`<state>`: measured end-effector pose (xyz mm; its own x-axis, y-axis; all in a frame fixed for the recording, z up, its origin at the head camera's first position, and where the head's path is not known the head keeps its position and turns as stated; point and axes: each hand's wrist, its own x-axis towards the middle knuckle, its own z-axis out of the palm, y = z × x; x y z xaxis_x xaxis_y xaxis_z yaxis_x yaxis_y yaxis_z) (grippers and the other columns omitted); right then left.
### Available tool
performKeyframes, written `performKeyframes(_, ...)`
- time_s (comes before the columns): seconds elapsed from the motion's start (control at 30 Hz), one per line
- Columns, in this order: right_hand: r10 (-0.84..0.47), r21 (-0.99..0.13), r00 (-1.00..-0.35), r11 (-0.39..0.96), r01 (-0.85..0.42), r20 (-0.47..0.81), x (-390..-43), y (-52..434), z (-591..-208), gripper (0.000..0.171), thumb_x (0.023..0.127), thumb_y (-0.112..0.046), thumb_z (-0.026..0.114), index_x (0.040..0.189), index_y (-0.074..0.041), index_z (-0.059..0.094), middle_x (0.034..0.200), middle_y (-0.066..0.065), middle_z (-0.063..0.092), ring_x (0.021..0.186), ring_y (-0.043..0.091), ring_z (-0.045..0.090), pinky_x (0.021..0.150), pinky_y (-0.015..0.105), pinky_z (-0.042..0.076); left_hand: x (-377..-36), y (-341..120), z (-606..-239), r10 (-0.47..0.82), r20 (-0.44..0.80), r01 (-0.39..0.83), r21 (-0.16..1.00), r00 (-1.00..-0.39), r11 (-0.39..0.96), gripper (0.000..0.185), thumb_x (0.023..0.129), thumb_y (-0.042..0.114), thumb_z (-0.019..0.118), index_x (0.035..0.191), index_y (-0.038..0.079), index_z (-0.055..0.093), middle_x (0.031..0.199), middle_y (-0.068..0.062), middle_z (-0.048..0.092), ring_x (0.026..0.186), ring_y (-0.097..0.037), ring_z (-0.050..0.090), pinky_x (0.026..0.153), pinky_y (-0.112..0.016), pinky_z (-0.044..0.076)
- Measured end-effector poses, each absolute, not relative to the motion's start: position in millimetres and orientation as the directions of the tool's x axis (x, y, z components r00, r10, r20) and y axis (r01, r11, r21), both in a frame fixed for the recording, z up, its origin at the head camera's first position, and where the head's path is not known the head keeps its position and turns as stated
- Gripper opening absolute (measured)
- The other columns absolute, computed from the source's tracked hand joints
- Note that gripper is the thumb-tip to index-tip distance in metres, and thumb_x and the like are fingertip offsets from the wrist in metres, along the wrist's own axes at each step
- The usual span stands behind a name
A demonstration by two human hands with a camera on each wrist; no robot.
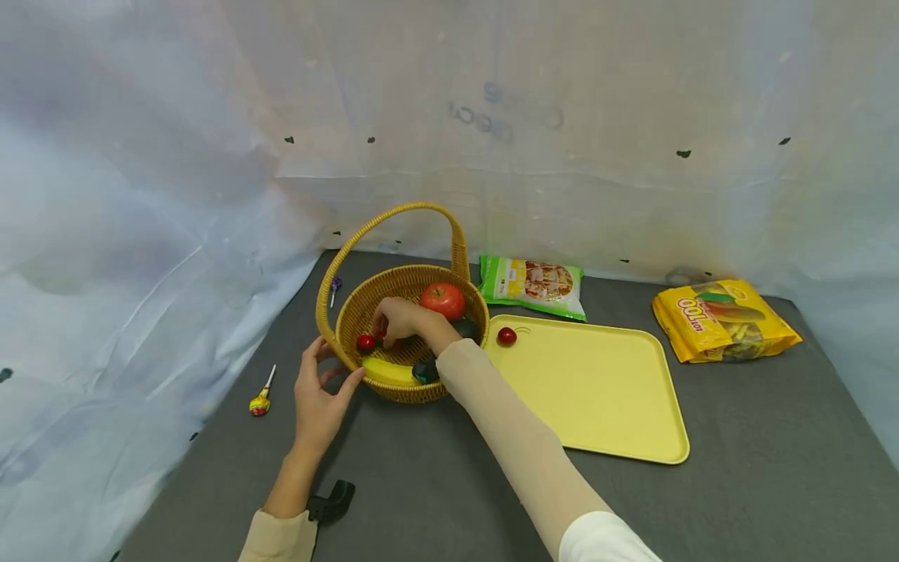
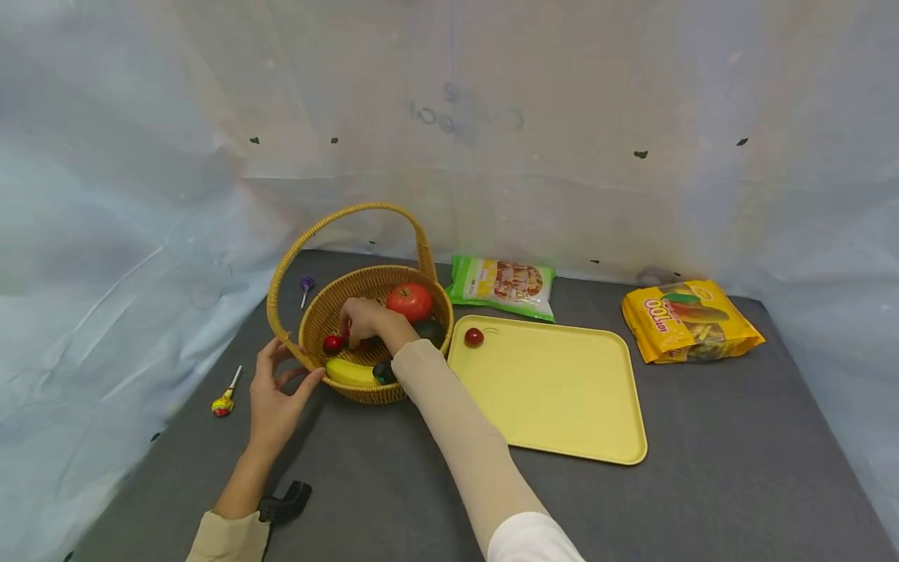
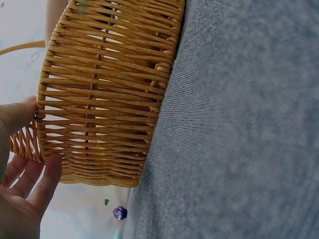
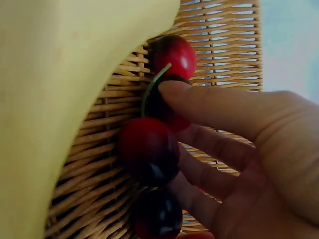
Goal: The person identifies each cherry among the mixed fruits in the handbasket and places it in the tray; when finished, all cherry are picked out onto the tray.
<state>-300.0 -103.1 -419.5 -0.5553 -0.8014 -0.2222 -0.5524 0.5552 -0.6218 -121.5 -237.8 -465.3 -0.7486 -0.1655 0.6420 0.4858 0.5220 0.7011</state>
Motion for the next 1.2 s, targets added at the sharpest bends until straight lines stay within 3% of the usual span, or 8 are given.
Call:
performKeyframes(0.13,-0.838,-0.678,-0.525,0.474,-0.561,-0.151,-301,-94,-414,0.024,0.086,-0.001,0.077,0.109,-0.003,0.073,0.104,0.007,0.07,0.091,0.018,0.063,0.073,0.024,0.056,-115,-227,-450,-0.159,0.649,0.495,0.696,-0.744,0.52,0.07,0.077,-0.019,0.076,0.138,-0.012,0.043,0.117,-0.033,0.052,0.109,-0.018,0.052,0.081,-0.031,0.058)
performKeyframes(0.33,-0.887,-0.792,-0.447,0.191,-0.579,0.113,-306,-42,-387,0.035,0.089,-0.002,0.073,0.123,0.003,0.067,0.117,0.014,0.067,0.102,0.022,0.063,0.086,0.029,0.056,-115,-224,-441,-0.162,0.641,0.49,0.704,-0.751,0.513,0.068,0.077,-0.019,0.075,0.137,-0.015,0.042,0.116,-0.035,0.051,0.108,-0.028,0.053,0.081,-0.036,0.058)
performKeyframes(0.47,-0.844,-0.831,-0.489,0.098,-0.547,0.222,-303,18,-378,0.037,0.09,0.0,0.072,0.126,0.005,0.065,0.123,0.014,0.064,0.109,0.025,0.06,0.093,0.04,0.056,-117,-226,-442,-0.164,0.647,0.502,0.704,-0.744,0.502,0.068,0.077,-0.02,0.075,0.137,-0.016,0.042,0.116,-0.036,0.051,0.109,-0.025,0.053,0.082,-0.033,0.058)
performKeyframes(0.6,-0.759,-0.869,-0.607,0.118,-0.481,0.233,-297,82,-387,0.034,0.089,0.0,0.073,0.122,0.008,0.065,0.121,0.016,0.063,0.111,0.03,0.059,0.093,0.048,0.055,-116,-228,-443,-0.163,0.667,0.521,0.69,-0.727,0.503,0.069,0.076,-0.022,0.075,0.137,-0.017,0.042,0.115,-0.036,0.051,0.108,-0.028,0.053,0.081,-0.029,0.058)
performKeyframes(0.8,-0.641,-0.841,-0.748,0.299,-0.451,0.173,-291,146,-427,0.03,0.088,0.0,0.075,0.116,0.007,0.068,0.113,0.02,0.067,0.104,0.035,0.063,0.087,0.046,0.058,-114,-229,-445,-0.176,0.655,0.498,0.698,-0.735,0.515,0.069,0.077,-0.021,0.074,0.138,-0.015,0.041,0.117,-0.035,0.051,0.107,-0.035,0.052,0.082,-0.026,0.057)
performKeyframes(1.03,-0.573,-0.809,-0.815,0.435,-0.395,0.09,-288,180,-460,0.034,0.085,0.008,0.074,0.118,0.012,0.064,0.109,0.025,0.066,0.097,0.039,0.063,0.081,0.042,0.059,-114,-228,-445,-0.169,0.648,0.491,0.699,-0.743,0.52,0.07,0.078,-0.019,0.074,0.139,-0.014,0.041,0.117,-0.035,0.051,0.109,-0.03,0.052,0.083,-0.029,0.058)
performKeyframes(1.2,-0.575,-0.805,-0.814,0.446,-0.392,0.078,-289,185,-469,0.032,0.083,0.006,0.077,0.113,0.01,0.066,0.106,0.022,0.066,0.093,0.035,0.064,0.077,0.035,0.058,-115,-227,-445,-0.165,0.648,0.497,0.702,-0.744,0.51,0.07,0.077,-0.02,0.074,0.138,-0.015,0.041,0.117,-0.034,0.051,0.108,-0.035,0.052,0.082,-0.029,0.058)
